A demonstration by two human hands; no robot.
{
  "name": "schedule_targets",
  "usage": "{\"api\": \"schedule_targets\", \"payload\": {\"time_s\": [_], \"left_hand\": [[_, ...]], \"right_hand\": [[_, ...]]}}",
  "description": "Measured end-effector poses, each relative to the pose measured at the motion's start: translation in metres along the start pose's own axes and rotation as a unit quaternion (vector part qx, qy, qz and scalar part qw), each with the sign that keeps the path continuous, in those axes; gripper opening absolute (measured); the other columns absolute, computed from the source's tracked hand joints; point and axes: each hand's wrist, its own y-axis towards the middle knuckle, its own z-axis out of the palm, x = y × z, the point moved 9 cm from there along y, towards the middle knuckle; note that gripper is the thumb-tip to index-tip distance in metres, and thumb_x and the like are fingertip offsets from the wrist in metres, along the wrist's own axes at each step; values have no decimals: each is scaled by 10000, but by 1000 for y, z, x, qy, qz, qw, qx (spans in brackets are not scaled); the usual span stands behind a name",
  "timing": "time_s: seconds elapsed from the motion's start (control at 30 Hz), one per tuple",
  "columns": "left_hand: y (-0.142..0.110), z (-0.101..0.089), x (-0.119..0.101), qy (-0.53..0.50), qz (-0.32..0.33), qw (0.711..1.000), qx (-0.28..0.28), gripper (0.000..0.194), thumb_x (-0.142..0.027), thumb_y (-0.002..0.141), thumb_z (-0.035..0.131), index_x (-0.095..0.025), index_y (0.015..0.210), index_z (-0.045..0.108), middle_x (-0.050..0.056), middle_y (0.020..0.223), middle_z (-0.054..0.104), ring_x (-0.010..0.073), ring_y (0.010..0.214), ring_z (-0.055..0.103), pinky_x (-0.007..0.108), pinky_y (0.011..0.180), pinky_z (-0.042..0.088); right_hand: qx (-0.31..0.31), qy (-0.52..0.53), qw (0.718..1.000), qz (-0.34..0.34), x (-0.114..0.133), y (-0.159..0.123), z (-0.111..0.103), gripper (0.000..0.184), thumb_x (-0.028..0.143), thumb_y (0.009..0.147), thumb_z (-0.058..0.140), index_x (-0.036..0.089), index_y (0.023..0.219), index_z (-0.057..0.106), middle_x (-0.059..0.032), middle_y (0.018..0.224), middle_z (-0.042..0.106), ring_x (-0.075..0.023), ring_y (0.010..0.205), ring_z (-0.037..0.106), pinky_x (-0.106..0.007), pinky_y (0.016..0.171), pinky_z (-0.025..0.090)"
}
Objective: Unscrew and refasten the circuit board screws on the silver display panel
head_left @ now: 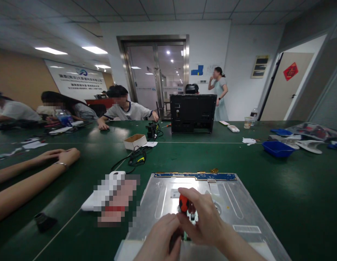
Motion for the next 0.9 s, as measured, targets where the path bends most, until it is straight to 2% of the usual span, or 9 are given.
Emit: {"api": "schedule_targets", "payload": {"time_s": [0.13,0.3,0.5,0.7,0.77,0.9], "left_hand": [[0,1,1,13,-12,1000,11,156,-185,835,544,-208,918,673,89,912,688,232,822,626,317,805,532],[0,1,-1,15,-17,1000,15,169,-170,819,542,-209,925,667,81,925,687,225,825,620,308,802,529],[0,3,2,9,-11,1000,8,217,-160,804,543,-209,967,679,97,957,697,239,866,629,313,811,532],[-2,7,9,18,-15,1000,12,216,-149,790,549,-208,965,660,84,947,695,225,838,625,301,775,518],[-2,6,8,19,-17,1000,12,187,-157,801,548,-208,946,655,83,940,692,225,834,621,299,770,515],[-1,3,3,25,-19,999,18,112,-193,832,548,-206,894,641,79,902,670,225,810,603,309,785,516]], "right_hand": [[2,34,999,-8,2,1,-2,518,135,871,445,162,1386,399,-40,867,642,-160,630,574,-274,514,458],[-18,-1,1000,-2,0,0,-3,469,146,891,465,181,1356,416,-24,833,627,-152,592,555,-266,503,462],[-53,-45,998,-5,1,-2,-7,318,246,944,489,212,1260,462,-24,815,654,-168,598,592,-263,486,470],[-24,-38,999,-5,0,-1,-2,310,362,1030,427,204,1296,441,-11,777,645,-155,571,579,-260,478,436],[-13,-15,1000,-6,1,0,-2,343,341,1020,426,188,1327,427,-23,806,651,-155,579,578,-266,485,439],[-1,20,1000,-15,4,2,-3,448,190,935,433,166,1381,400,-54,893,667,-159,625,591,-280,531,476]]}}
